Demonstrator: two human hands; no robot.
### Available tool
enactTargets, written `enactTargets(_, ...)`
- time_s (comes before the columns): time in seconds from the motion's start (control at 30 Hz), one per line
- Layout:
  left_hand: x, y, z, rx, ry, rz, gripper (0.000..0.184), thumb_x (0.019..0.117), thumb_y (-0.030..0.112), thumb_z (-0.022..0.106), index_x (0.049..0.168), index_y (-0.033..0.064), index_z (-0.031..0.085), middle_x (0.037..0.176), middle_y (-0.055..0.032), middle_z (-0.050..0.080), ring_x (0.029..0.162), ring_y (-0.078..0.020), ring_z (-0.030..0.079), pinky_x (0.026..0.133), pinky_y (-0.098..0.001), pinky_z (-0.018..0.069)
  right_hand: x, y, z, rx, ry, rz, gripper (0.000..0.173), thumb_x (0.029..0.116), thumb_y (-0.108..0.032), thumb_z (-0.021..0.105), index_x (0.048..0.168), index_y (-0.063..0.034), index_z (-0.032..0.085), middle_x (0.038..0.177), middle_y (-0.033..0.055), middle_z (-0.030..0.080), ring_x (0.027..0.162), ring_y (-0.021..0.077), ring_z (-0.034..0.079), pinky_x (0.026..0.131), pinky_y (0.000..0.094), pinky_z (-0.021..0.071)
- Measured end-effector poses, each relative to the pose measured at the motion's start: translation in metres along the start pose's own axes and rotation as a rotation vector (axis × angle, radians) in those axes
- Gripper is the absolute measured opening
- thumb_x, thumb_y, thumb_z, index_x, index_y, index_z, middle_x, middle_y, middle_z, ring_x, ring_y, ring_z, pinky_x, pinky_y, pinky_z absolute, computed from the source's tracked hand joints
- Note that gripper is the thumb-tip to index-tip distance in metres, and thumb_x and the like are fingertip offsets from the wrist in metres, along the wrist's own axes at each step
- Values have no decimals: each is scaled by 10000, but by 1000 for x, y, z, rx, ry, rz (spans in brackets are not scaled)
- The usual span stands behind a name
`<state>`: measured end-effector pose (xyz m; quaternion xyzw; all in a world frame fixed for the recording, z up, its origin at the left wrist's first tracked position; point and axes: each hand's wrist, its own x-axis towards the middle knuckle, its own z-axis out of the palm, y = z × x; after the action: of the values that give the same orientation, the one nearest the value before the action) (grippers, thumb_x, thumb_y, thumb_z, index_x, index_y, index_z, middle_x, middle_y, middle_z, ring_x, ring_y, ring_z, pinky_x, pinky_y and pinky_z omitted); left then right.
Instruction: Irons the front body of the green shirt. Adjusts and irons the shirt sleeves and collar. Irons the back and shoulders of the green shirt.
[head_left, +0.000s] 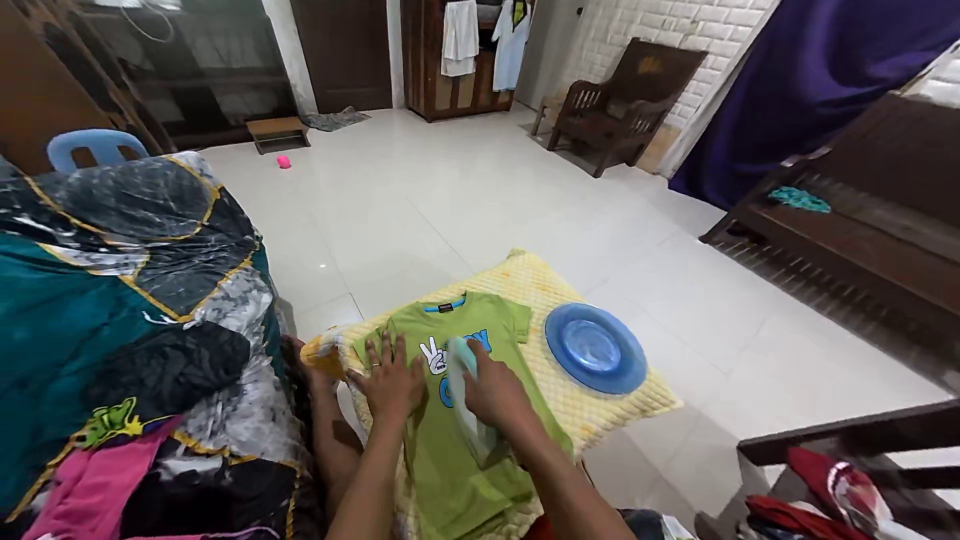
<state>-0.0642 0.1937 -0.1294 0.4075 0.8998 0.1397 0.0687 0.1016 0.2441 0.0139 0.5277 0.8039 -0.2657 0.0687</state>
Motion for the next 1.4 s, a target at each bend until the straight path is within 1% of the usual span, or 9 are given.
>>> enactTargets(0.23, -1, 3, 4, 16, 70, -142, 728, 1038, 585, 248, 1646, 185, 240, 1712, -24, 225, 1578, -353, 169, 1115, -829, 66, 75, -55, 1, -100, -93, -255, 721, 928, -213, 643, 1583, -246, 344, 1131, 199, 706, 1033, 407, 705, 825, 632, 574)
enactTargets(0.33, 0, 7, 1, -1, 63, -187, 703, 1051, 553, 281, 1645, 177, 243, 1717, -9, 210, 1585, -322, 159, 1129, -811, 79, 119, -60, -5, -111, -135, -397, 659, 963, -238, 629, 1565, -229, 361, 1182, 208, 698, 1080, 413, 696, 874, 647, 560)
enactTargets(0.4, 4, 4, -3, -69, 95, -200, 657, 1056, 506, 345, 1624, 177, 307, 1689, -30, 289, 1563, -343, 226, 1115, -802, 158, 128, -60, -6, -107, -149, -447, 632, 980, -249, 615, 1561, -220, 369, 1187, 213, 698, 1090, 417, 691, 890, 651, 550)
enactTargets(0.53, 28, -19, -33, -318, 218, -352, 558, 1062, 418, 456, 1527, 111, 471, 1494, -247, 494, 1370, -471, 473, 1032, -731, 374, 110, -54, 0, -109, -135, -418, 646, 981, -251, 611, 1572, -245, 350, 1152, 199, 709, 1049, 412, 704, 860, 647, 561)
enactTargets(0.67, 54, -55, -49, -375, 65, -379, 447, 1026, 467, 543, 1223, 97, 698, 1313, -214, 616, 1191, -411, 615, 957, -640, 492, 92, -53, 3, -117, -156, -368, 677, 959, -231, 625, 1571, -277, 339, 1140, 189, 707, 1030, 405, 706, 834, 638, 569)
enactTargets(0.73, 60, -63, -50, -367, 15, -362, 423, 1032, 444, 543, 1171, 83, 714, 1277, -193, 640, 1180, -383, 627, 968, -614, 499, 95, -53, 3, -110, -158, -373, 665, 960, -231, 622, 1565, -269, 349, 1147, 187, 706, 1038, 401, 706, 842, 636, 569)
enactTargets(0.9, 62, -61, -46, -401, 21, -440, 466, 1075, 445, 454, 1239, 60, 660, 1209, -192, 693, 1146, -366, 666, 947, -609, 514, 97, -48, 1, -77, -159, -412, 624, 980, -242, 608, 1557, -255, 369, 1145, 176, 705, 1021, 377, 710, 846, 616, 574)
enactTargets(1.1, 67, -58, -40, -318, 21, -459, 461, 1075, 441, 448, 1248, 57, 636, 1202, -182, 693, 1118, -356, 680, 906, -594, 537, 104, -51, 1, -149, -266, -633, 609, 990, -217, 638, 1548, -258, 397, 1165, 187, 705, 1034, 389, 708, 869, 634, 568)
enactTargets(1.4, 52, -70, -15, -442, 263, -437, 407, 1042, 440, 537, 1165, 87, 697, 1203, -174, 671, 1076, -352, 673, 894, -576, 542, 129, -114, 19, -176, -198, -524, 692, 910, -185, 680, 1535, -222, 387, 1149, 203, 704, 1050, 419, 699, 836, 653, 560)
